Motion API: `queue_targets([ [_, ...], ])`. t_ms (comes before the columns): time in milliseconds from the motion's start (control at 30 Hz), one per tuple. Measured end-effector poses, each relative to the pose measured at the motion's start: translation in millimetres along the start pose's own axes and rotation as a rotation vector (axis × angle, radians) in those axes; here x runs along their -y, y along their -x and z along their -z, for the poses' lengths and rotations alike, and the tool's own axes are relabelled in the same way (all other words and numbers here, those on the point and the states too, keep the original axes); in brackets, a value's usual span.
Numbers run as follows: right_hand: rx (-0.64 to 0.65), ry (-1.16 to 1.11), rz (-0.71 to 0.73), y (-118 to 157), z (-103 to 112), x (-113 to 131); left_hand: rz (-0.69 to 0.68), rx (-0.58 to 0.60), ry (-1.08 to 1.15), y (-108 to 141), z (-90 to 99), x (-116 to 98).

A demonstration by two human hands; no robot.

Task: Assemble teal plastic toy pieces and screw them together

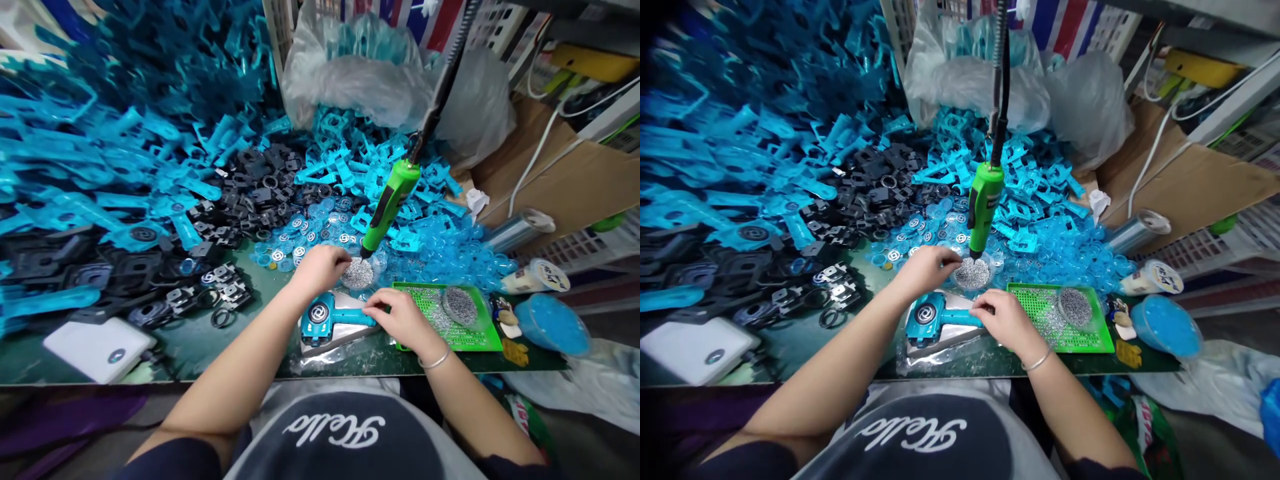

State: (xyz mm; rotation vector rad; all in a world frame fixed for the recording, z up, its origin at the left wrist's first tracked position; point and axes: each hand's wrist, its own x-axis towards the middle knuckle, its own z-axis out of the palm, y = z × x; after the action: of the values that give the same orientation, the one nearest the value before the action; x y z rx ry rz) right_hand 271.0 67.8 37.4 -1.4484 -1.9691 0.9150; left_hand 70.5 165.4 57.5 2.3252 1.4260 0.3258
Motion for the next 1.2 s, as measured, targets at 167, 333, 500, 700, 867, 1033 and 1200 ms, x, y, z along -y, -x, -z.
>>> queue_targets([
  [167,-0.087,0.145,0.133,8,-16,-14,0.087,-0.131,0.366,52,-2.2,1],
  [333,-0.030,0.224,0.289,17,-12,-20,-0.133,-0.083,0.321,76,-29.7,3],
  [500,0.061,0.360,0.207,-1,9,-12,-0.076,-0.060,0.158,83,-44.1,-2],
  [700,0.108,0.658,-0.098,-70,9,-6,-0.128,0.179,0.028,64,-12.3,-6],
  [867,0.163,0.707,-0.147,-96,-8,-5,-0.069,0.137,-0.157,-5,-7.6,-9],
  [1033,0.123,0.623,-0.119,-89,-6,-9,-0.118,0.174,-0.239,-41,-22.8,-6],
  [1200,0.006,0.446,-0.049,-83,3,-12,-0.138,0.154,-0.216,-38,-19.1,8],
])
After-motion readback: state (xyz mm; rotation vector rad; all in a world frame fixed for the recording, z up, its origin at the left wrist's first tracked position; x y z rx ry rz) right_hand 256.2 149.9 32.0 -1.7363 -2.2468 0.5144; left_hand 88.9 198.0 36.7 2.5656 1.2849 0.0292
